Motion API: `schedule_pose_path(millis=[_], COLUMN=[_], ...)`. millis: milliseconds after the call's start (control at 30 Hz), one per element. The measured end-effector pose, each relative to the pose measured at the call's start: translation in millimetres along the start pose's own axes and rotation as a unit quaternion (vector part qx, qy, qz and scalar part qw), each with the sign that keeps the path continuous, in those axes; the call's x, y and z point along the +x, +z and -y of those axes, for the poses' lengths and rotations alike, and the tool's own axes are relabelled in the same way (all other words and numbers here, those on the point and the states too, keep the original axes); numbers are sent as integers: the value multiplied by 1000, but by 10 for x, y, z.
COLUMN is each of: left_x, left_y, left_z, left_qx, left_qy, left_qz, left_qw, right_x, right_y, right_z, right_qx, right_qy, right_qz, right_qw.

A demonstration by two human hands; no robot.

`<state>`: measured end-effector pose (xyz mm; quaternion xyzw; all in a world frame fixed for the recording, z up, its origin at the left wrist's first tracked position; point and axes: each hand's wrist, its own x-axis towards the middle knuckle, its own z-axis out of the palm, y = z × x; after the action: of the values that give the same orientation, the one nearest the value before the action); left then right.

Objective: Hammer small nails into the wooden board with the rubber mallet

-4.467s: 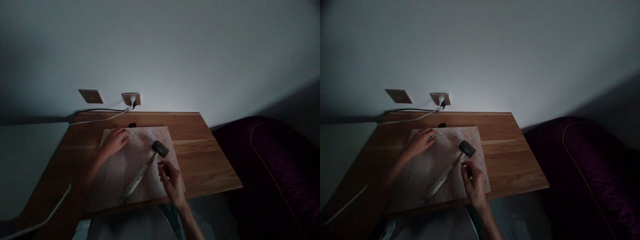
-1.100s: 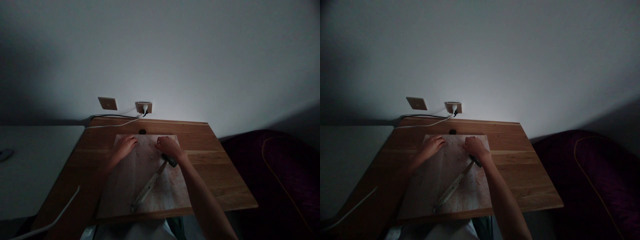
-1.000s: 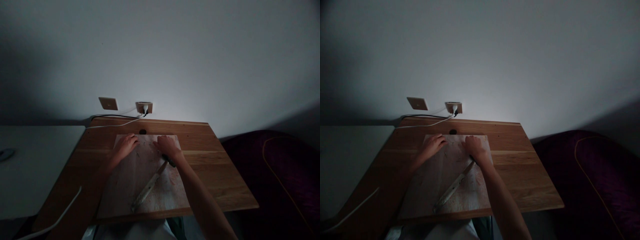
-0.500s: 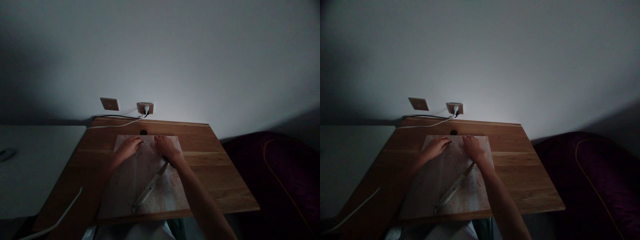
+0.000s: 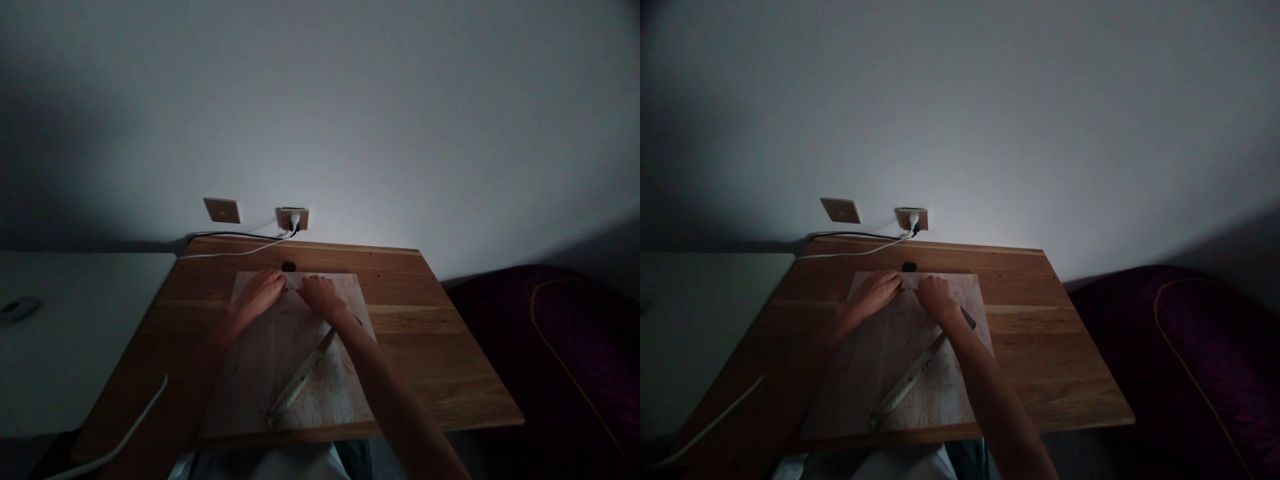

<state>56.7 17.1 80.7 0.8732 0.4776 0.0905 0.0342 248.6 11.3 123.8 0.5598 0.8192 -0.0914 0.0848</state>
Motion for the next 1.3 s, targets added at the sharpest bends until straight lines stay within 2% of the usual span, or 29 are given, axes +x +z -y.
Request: schedule_pose_path(millis=[100,300,467,633,800,867,967,1067,1133,1200,1300], left_x=[40,54,-59,-51,75,110,133,137,145,165,224], left_y=[20,-6,-29,55,86,76,60,53,53,53,55], left_z=[-36,-104,-99,-66,-87,-94,-88,-79,-85,-108,-166], left_qx=[-5,-49,-90,-113,-141,-127,-93,-53,-30,-10,12], left_qy=[-14,-85,-44,-40,1,11,35,49,49,46,30], left_qz=[-15,-25,49,1,22,23,22,17,12,10,6], left_qw=[1000,995,994,993,990,992,995,997,998,999,999], right_x=[24,19,0,-25,-43,-81,-186,-332,-443,-566,-761], right_y=[62,98,96,69,-20,-67,-113,-109,-84,-48,27], right_z=[39,18,25,24,-85,-151,-241,-327,-396,-476,-590], right_qx=[-23,-46,-42,-10,59,102,174,234,262,313,431], right_qy=[-13,-36,-54,-68,-57,-74,-120,-125,-110,-91,-49], right_qz=[-5,-15,-20,-28,-41,-36,-13,-34,-70,-119,-213], right_qw=[1000,998,997,997,996,991,977,964,956,938,876])
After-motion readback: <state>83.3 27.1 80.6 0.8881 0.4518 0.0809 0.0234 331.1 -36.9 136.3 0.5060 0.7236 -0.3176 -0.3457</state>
